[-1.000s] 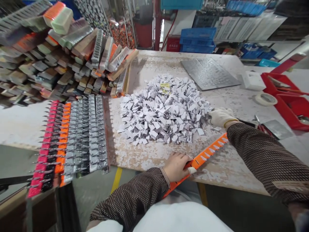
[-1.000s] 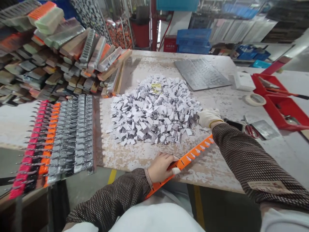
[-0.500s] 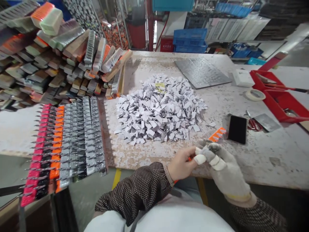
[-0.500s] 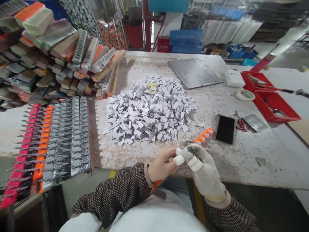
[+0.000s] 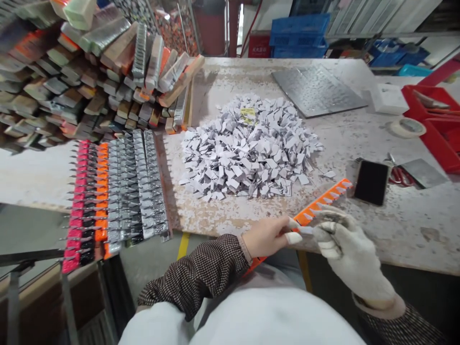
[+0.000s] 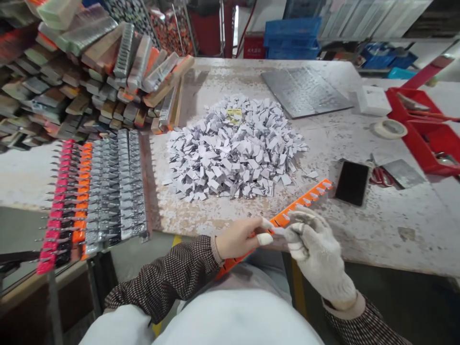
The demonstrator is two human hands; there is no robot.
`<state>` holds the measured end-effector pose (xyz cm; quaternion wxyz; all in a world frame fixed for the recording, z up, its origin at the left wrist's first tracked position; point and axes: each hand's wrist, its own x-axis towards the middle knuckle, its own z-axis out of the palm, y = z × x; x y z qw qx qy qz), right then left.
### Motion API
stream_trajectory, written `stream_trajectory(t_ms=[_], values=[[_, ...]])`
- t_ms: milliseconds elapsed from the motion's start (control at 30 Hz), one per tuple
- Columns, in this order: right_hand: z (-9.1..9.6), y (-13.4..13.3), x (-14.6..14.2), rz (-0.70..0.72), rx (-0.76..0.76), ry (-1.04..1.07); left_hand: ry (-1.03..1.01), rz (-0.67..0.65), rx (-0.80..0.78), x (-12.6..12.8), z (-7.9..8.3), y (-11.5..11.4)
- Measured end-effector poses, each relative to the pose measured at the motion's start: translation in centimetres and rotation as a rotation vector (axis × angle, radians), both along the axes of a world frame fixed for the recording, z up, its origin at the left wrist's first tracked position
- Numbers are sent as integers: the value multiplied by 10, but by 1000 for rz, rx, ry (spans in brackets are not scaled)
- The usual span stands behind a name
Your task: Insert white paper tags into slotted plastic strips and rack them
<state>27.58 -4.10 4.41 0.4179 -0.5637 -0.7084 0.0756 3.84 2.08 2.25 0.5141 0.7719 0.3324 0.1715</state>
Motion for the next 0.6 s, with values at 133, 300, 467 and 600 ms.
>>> stream_trajectory(t_ms=[133, 300, 467, 600], values=[[-19, 0, 7, -125, 176, -395, 173, 85, 205, -7, -17, -5], [-30, 3, -1, -126, 258, -613, 243, 7, 298, -9, -35, -12], [-25, 9, 1, -90, 233, -641, 221, -14, 252, -8, -41, -12], [-24, 8, 7, -51, 205, -643, 196, -4, 234, -10, -44, -12]])
